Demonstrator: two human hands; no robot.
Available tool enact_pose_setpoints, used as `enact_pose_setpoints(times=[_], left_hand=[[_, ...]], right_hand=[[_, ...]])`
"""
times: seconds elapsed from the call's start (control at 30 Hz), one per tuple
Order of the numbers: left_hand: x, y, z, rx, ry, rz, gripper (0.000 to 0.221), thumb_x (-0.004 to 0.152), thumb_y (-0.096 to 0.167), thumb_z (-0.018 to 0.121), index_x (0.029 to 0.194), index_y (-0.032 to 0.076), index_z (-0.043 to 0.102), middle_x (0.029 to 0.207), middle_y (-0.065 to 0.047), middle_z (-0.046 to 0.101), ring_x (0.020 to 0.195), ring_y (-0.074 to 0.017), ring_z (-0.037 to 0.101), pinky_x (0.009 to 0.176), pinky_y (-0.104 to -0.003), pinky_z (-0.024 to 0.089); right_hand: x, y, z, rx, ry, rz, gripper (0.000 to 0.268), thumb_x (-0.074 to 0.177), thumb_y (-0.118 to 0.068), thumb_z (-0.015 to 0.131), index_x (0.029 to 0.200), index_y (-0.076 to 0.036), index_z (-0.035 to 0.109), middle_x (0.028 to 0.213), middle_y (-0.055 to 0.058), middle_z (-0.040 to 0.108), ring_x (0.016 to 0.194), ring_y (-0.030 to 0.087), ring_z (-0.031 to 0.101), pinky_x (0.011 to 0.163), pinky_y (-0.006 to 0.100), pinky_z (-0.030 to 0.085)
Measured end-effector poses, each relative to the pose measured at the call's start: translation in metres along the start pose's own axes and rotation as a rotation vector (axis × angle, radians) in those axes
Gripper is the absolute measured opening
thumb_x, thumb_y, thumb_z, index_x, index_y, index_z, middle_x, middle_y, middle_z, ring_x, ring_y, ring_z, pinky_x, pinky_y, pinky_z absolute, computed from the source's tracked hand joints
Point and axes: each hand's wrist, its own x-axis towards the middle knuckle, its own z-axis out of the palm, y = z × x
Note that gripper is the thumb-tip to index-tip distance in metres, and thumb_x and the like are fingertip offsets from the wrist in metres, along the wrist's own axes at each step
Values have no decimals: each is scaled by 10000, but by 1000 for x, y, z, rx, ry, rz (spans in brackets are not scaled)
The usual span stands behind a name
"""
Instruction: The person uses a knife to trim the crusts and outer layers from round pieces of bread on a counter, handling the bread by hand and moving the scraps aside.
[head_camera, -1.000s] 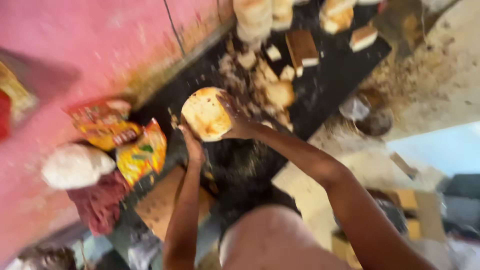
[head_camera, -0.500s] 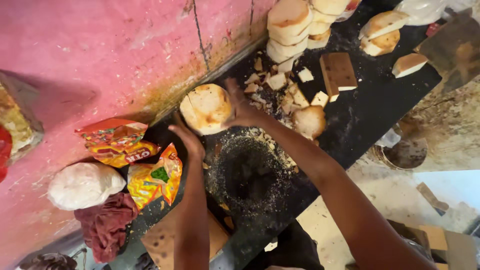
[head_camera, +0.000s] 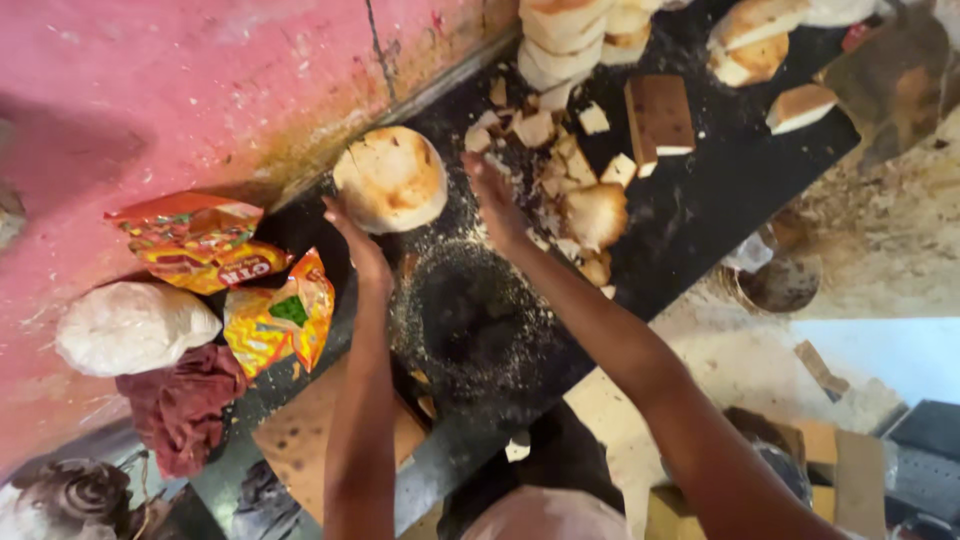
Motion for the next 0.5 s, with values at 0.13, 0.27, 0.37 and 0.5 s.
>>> enact_pose_setpoints(times=[0.13,0.27,0.37,0.5], left_hand=[[-123,114,56,44,-180,92,866,1015,738,266,1651,151,225,1747,-101,238,1632,-313,173,1306,-546,165],[-275,215,100,-30,-841,198,603,1144,570,332,1601,177,348,1657,-87,406,1551,-261,388,1375,-491,112],[-326,259,130,-72,-1221,308,530,1160,504,364,1571,172,400,1610,-72,454,1501,-227,445,1367,-483,97],[-352,281,176,-97,-1251,394,534,1153,499,382,1571,167,400,1611,-81,451,1505,-234,438,1365,-485,104]], right_hand=[[-97,-51,-55,-399,266,-78,151,1058,-145,757,1066,1,722,1021,62,641,965,111,612,855,279,514],[-174,-105,-76,-338,233,12,201,1008,-185,697,1107,-11,674,976,4,696,911,71,636,799,246,521],[-205,-135,-82,-351,161,78,206,1056,-187,679,1118,9,694,921,10,686,853,59,605,753,238,496],[-212,-162,-97,-417,93,35,222,1071,-200,655,1101,17,695,947,33,752,854,54,665,768,232,531]])
